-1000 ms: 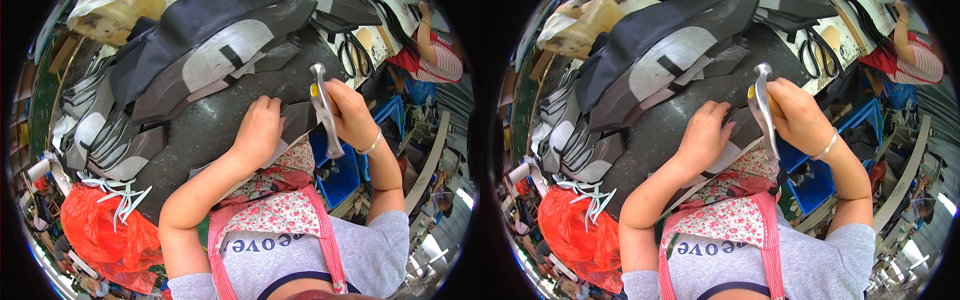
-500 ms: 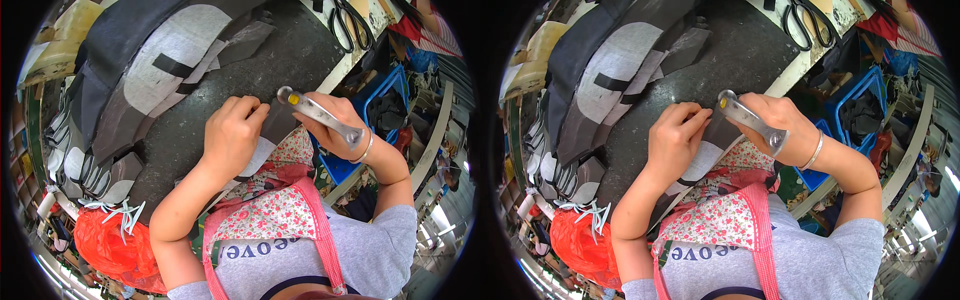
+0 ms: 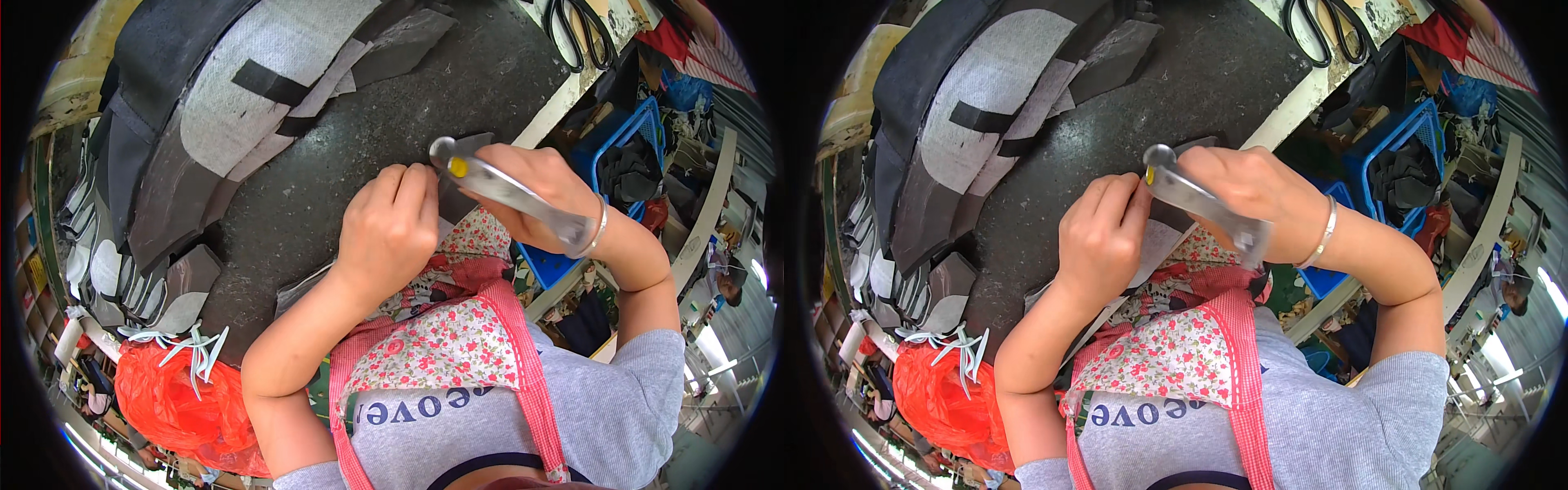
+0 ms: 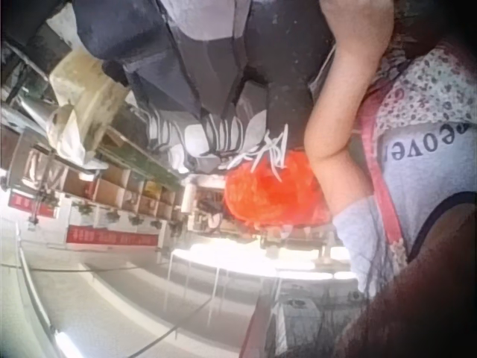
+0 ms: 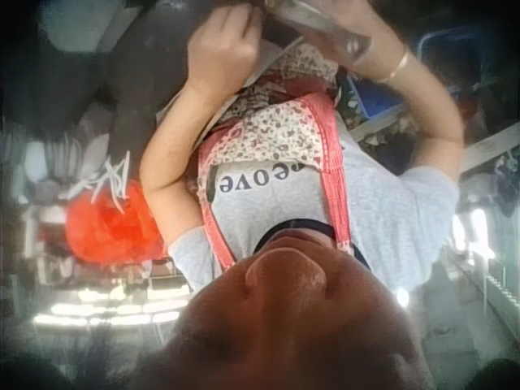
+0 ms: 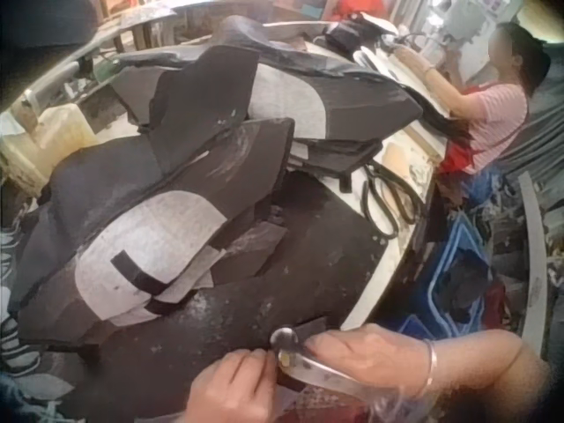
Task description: The person takes shoe upper pieces from a stack, folds down their edges by hand, and taps the folds flat with a metal hammer on the work surface before placing them aside.
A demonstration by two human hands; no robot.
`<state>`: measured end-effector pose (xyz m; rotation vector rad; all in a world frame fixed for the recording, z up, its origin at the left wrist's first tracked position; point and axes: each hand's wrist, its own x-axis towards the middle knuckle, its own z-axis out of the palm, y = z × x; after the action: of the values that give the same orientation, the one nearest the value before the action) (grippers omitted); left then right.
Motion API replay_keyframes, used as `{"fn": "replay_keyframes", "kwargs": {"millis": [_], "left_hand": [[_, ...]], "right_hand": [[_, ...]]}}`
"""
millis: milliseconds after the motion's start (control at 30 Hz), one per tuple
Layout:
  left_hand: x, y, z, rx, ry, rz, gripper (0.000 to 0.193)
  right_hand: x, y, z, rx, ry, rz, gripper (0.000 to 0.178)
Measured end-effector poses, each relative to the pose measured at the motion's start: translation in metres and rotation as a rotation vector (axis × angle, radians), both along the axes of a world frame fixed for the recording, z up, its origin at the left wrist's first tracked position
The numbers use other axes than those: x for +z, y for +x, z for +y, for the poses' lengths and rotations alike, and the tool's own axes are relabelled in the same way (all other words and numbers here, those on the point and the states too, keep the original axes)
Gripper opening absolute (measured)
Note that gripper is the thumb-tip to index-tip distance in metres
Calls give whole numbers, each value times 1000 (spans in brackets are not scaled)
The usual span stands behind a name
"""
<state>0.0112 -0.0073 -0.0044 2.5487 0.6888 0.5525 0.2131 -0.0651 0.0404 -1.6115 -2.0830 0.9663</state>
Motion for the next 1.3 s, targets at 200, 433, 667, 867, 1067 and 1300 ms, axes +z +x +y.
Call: {"fn": "replay_keyframes", "kwargs": {"millis": [200, 433, 667, 867, 1067, 1300], "left_hand": [[4, -14, 5, 191, -693, -55, 20], [2, -14, -1, -10, -184, 0, 19], [6, -32, -2, 127, -419, -78, 18], [5, -38, -1, 0, -253, -50, 24], [12, -63, -5, 101, -435, -41, 19], [17, -66, -17, -106, -73, 84, 25]], "right_hand": [[-1, -1, 2, 47, -9, -59, 33], [12, -9, 4, 171, -121, -101, 33], [3, -13, -1, 123, -125, -107, 36], [5, -26, -4, 194, -35, -36, 38], [2, -29, -11, 142, -70, -89, 37], [1, -42, -10, 134, 151, -18, 34]]}}
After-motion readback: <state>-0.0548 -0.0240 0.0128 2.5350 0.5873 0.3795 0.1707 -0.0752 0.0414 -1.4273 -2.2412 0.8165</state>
